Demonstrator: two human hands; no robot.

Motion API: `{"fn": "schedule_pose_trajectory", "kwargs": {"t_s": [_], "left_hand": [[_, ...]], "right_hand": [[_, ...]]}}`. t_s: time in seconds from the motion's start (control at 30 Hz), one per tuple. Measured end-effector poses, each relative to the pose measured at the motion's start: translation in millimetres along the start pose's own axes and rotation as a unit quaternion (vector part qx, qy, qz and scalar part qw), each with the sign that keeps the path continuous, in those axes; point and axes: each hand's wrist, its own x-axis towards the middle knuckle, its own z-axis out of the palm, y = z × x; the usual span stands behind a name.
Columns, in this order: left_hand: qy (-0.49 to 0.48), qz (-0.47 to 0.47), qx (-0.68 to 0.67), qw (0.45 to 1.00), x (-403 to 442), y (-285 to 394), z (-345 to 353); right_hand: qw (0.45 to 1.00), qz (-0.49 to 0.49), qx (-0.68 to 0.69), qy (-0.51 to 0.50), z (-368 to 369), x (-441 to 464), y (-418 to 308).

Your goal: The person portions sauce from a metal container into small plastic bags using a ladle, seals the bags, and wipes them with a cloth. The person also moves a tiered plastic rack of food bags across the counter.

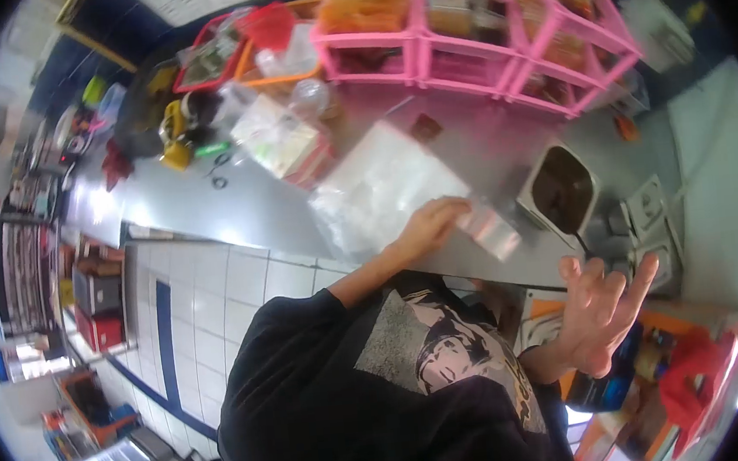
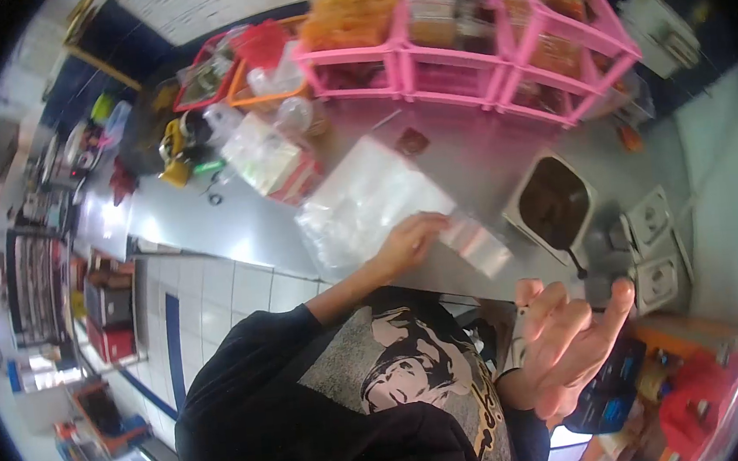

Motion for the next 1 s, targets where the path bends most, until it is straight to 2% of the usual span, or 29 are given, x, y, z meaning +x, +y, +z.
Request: {"fn": "schedule_pose_trajectory", "kwargs": {"t_s": [0.03, 0.1, 0.13, 0.17, 0.2, 0.23, 0.27, 0.3, 0.33, 0.4, 0.43, 0.47, 0.5, 0.53, 0.57, 0.6, 0.63, 0.67, 0.7, 0.73, 0.77, 0.8, 0.83, 0.87, 0.93, 1.0], "left_hand": [[0.078, -0.024, -0.048, 0.996, 0.7, 1.2, -22.8], [0.198, -0.045, 0.012, 0.979, -12.6, -15.3, -74.3], [0.249, -0.071, 0.1, 0.961, -26.0, -32.5, -102.8], [0.291, 0.02, 0.241, 0.926, -34.0, -47.6, -147.0], [0.356, 0.024, 0.335, 0.872, -40.9, -56.6, -183.9], [0.386, -0.014, 0.361, 0.849, -58.7, -69.6, -225.2], [0.419, -0.012, 0.42, 0.805, -71.6, -81.6, -269.6], [0.49, -0.112, 0.363, 0.785, -86.6, -93.5, -303.1], [0.514, -0.124, 0.331, 0.782, -101.3, -101.9, -343.6], [0.505, -0.166, 0.452, 0.716, -143.4, -139.3, -426.7], [0.486, -0.18, 0.509, 0.687, -166.6, -162.8, -466.1], [0.501, -0.207, 0.518, 0.662, -187.1, -191.7, -504.7], [0.532, -0.266, 0.494, 0.634, -203.7, -217.1, -539.3], [0.509, -0.33, 0.516, 0.605, -223.8, -245.5, -579.4], [0.437, -0.356, 0.595, 0.573, -248.7, -277.0, -617.6], [0.422, -0.407, 0.583, 0.562, -263.6, -303.4, -651.2], [0.406, -0.442, 0.559, 0.571, -285.0, -336.8, -688.7], [0.372, -0.43, 0.549, 0.612, -295.5, -352.4, -719.1], [0.313, -0.495, 0.589, 0.557, -320.1, -394.8, -760.3], [0.344, -0.506, 0.45, 0.65, -340.1, -422.8, -800.7], [0.352, -0.538, 0.486, 0.592, -333.3, -419.8, -811.5], [0.371, -0.522, 0.347, 0.686, -348.3, -434.3, -837.7], [0.393, -0.483, 0.24, 0.744, -354.9, -441.8, -851.7], [0.429, -0.458, 0.131, 0.767, -360.4, -463.1, -869.1], [0.42, -0.549, 0.241, 0.681, -360.6, -461.1, -873.1], [0.41, -0.504, 0.379, 0.659, -361.2, -457.8, -867.9]], "right_hand": [[1.0, 0.017, -0.004, 0.021, 2.6, 3.0, 6.4], [0.999, 0.032, -0.008, 0.025, 9.5, 8.7, 18.7], [0.999, 0.039, -0.01, 0.028, 12.8, 11.5, 25.0], [0.997, 0.05, -0.021, 0.048, 17.9, 14.5, 31.0], [0.995, 0.061, -0.035, 0.07, 22.6, 17.5, 36.9], [0.997, 0.06, -0.024, 0.051, 23.6, 20.9, 42.6], [0.997, 0.063, -0.023, 0.043, 25.4, 22.3, 47.0], [0.994, 0.074, -0.045, 0.071, 27.4, 22.2, 49.5], [0.989, 0.083, -0.068, 0.099, 29.2, 23.2, 55.4], [0.993, 0.077, -0.058, 0.071, 30.9, 24.8, 73.3], [0.987, 0.09, -0.083, 0.107, 36.7, 24.2, 82.2], [0.978, 0.099, -0.11, 0.147, 42.3, 21.9, 92.0], [0.978, 0.104, -0.119, 0.139, 46.9, 19.8, 103.2], [0.974, 0.097, -0.133, 0.155, 56.5, 13.7, 114.7], [0.951, 0.098, -0.176, 0.234, 72.3, 6.8, 131.0], [0.918, 0.098, -0.216, 0.319, 89.3, -2.6, 145.4], [0.927, 0.113, -0.19, 0.302, 98.9, -12.8, 155.5], [0.916, 0.097, -0.203, 0.332, 121.1, -20.3, 173.3], [0.893, 0.109, -0.209, 0.384, 142.8, -26.0, 188.9], [0.866, 0.122, -0.213, 0.435, 164.3, -30.8, 200.3], [0.852, 0.102, -0.226, 0.461, 182.8, -38.5, 211.6], [0.845, 0.144, -0.236, 0.459, 204.9, -35.3, 217.9], [0.837, 0.186, -0.242, 0.454, 224.1, -33.1, 222.6], [0.825, 0.172, -0.256, 0.474, 239.9, -31.4, 226.5], [0.817, 0.18, -0.28, 0.47, 264.1, -27.3, 234.5], [0.817, 0.171, -0.282, 0.473, 277.3, -22.6, 246.0]]}}
